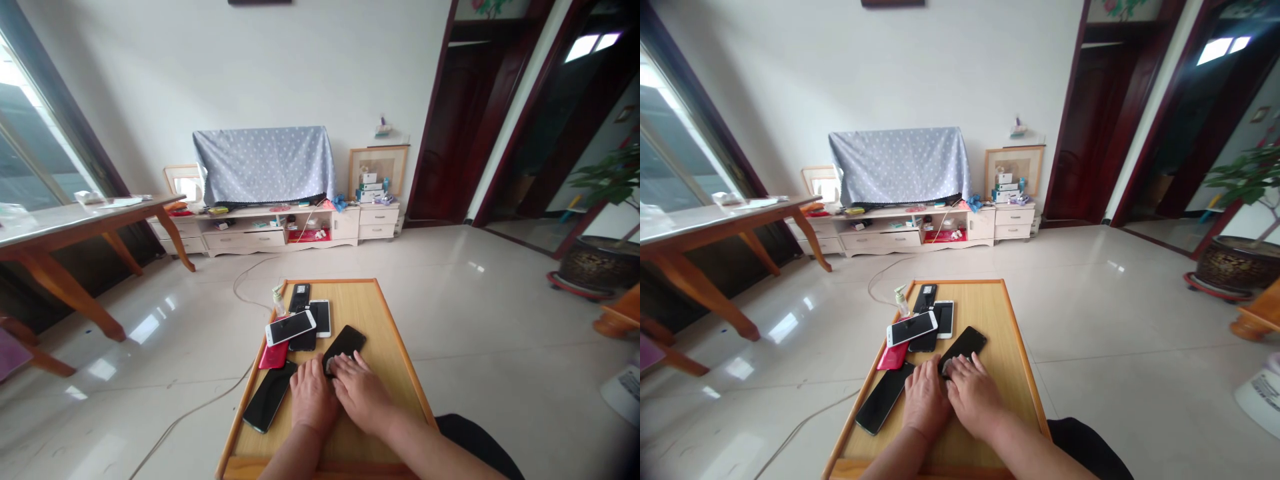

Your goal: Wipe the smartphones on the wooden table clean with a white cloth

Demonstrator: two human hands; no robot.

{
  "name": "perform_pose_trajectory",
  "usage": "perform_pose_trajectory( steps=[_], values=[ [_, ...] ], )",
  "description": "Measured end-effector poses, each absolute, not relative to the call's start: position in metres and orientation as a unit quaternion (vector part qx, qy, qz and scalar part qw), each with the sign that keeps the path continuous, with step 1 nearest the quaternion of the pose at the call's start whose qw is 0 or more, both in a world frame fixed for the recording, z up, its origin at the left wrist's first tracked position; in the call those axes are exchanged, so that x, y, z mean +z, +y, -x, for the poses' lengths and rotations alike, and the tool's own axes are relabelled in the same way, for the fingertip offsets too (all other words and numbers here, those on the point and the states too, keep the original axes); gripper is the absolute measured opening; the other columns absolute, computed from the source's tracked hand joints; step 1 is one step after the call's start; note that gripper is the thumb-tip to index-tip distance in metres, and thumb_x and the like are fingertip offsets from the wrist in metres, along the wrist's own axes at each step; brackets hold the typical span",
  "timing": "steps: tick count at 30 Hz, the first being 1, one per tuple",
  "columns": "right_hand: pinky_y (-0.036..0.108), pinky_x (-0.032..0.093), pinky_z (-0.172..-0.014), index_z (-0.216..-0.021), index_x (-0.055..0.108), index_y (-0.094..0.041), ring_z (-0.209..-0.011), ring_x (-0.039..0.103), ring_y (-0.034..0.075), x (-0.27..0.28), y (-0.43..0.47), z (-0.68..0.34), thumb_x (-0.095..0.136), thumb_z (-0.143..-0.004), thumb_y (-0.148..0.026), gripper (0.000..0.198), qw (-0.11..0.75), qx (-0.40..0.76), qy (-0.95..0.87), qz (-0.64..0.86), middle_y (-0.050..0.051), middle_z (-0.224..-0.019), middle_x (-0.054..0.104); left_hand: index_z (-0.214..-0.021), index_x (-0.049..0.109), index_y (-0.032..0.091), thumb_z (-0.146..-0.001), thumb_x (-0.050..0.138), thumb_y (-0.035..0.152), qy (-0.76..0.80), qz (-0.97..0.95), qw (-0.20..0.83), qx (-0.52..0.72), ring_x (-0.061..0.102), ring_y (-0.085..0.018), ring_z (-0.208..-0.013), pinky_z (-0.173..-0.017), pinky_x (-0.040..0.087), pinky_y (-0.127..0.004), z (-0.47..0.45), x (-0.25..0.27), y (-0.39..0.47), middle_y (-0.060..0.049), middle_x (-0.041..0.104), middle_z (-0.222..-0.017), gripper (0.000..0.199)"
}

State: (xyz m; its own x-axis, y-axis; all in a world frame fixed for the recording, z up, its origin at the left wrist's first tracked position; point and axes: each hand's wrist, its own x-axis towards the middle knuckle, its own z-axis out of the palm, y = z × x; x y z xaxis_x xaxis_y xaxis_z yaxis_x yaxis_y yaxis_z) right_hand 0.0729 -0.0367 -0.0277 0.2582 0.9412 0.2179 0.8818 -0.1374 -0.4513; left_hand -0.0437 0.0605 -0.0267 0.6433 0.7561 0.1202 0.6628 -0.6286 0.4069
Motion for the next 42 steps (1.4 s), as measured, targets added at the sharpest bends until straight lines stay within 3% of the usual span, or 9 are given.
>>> perform_pose_trajectory(
  steps=[5, 15, 19, 22, 26, 30, 42],
  values=[
    [0.051, 0.02, -0.122, -0.141, 0.056, -0.025, -0.139, 0.046, 0.023, -0.033, -0.048, -0.099, 0.033, -0.104, -0.033, 0.044, 0.26, 0.049, -0.583, 0.769, 0.006, -0.144, 0.056, -0.137, 0.047, 0.019, -0.08, 0.061, 0.042, 0.394, -0.892, 0.162, 0.151, 0.048, -0.027, -0.125, -0.106, 0.028, -0.04, 0.042, -0.027, 0.059, -0.011, 0.06, -0.131, 0.063],
    [0.049, 0.026, -0.12, -0.139, 0.057, -0.016, -0.14, 0.043, 0.027, -0.035, -0.03, -0.132, 0.042, -0.098, -0.026, 0.044, 0.251, 0.027, -0.534, 0.807, 0.014, -0.147, 0.052, -0.136, 0.048, 0.019, -0.08, 0.059, 0.045, 0.387, -0.896, 0.147, 0.16, 0.05, -0.028, -0.123, -0.103, 0.03, -0.041, 0.037, -0.032, 0.058, -0.011, 0.061, -0.128, 0.061],
    [0.044, 0.031, -0.118, -0.141, 0.055, -0.018, -0.136, 0.048, 0.025, -0.043, -0.059, -0.114, 0.045, -0.096, -0.021, 0.046, 0.258, 0.039, -0.59, 0.764, 0.011, -0.146, 0.054, -0.134, 0.049, 0.02, -0.081, 0.058, 0.046, 0.39, -0.898, 0.142, 0.146, 0.051, -0.029, -0.123, -0.104, 0.031, -0.041, 0.033, -0.03, 0.057, -0.011, 0.061, -0.127, 0.06],
    [0.041, 0.033, -0.116, -0.128, 0.065, -0.022, -0.125, 0.057, 0.022, -0.041, -0.074, -0.116, 0.042, -0.097, -0.016, 0.039, 0.277, 0.045, -0.603, 0.746, 0.008, -0.138, 0.062, -0.134, 0.05, 0.02, -0.081, 0.058, 0.046, 0.391, -0.901, 0.132, 0.135, 0.051, -0.029, -0.123, -0.103, 0.032, -0.041, 0.029, -0.027, 0.054, -0.011, 0.061, -0.127, 0.06],
    [0.033, 0.043, -0.1, -0.102, 0.071, -0.023, -0.104, 0.064, 0.019, -0.03, -0.078, -0.126, 0.043, -0.098, -0.015, 0.03, 0.29, 0.048, -0.582, 0.758, 0.005, -0.111, 0.072, -0.134, 0.05, 0.02, -0.082, 0.058, 0.047, 0.388, -0.905, 0.113, 0.135, 0.052, -0.028, -0.121, -0.102, 0.034, -0.041, 0.024, -0.024, 0.047, -0.011, 0.062, -0.126, 0.059],
    [0.028, 0.044, -0.084, -0.089, 0.07, -0.024, -0.094, 0.061, 0.019, -0.023, -0.082, -0.139, 0.053, -0.091, -0.013, 0.02, 0.292, 0.049, -0.558, 0.775, 0.003, -0.094, 0.07, -0.133, 0.051, 0.019, -0.084, 0.057, 0.048, 0.378, -0.91, 0.093, 0.146, 0.053, -0.028, -0.121, -0.102, 0.035, -0.04, 0.021, -0.024, 0.04, -0.011, 0.062, -0.126, 0.057],
    [0.027, 0.036, -0.067, -0.093, 0.066, -0.023, -0.085, 0.062, 0.018, -0.024, -0.099, -0.186, 0.059, -0.087, -0.016, 0.011, 0.244, 0.061, -0.459, 0.852, 0.004, -0.097, 0.065, -0.131, 0.054, 0.023, -0.081, 0.059, 0.056, 0.389, -0.916, 0.072, 0.069, 0.052, -0.028, -0.124, -0.102, 0.036, -0.039, 0.013, -0.005, 0.03, -0.01, 0.06, -0.131, 0.06]
  ],
)
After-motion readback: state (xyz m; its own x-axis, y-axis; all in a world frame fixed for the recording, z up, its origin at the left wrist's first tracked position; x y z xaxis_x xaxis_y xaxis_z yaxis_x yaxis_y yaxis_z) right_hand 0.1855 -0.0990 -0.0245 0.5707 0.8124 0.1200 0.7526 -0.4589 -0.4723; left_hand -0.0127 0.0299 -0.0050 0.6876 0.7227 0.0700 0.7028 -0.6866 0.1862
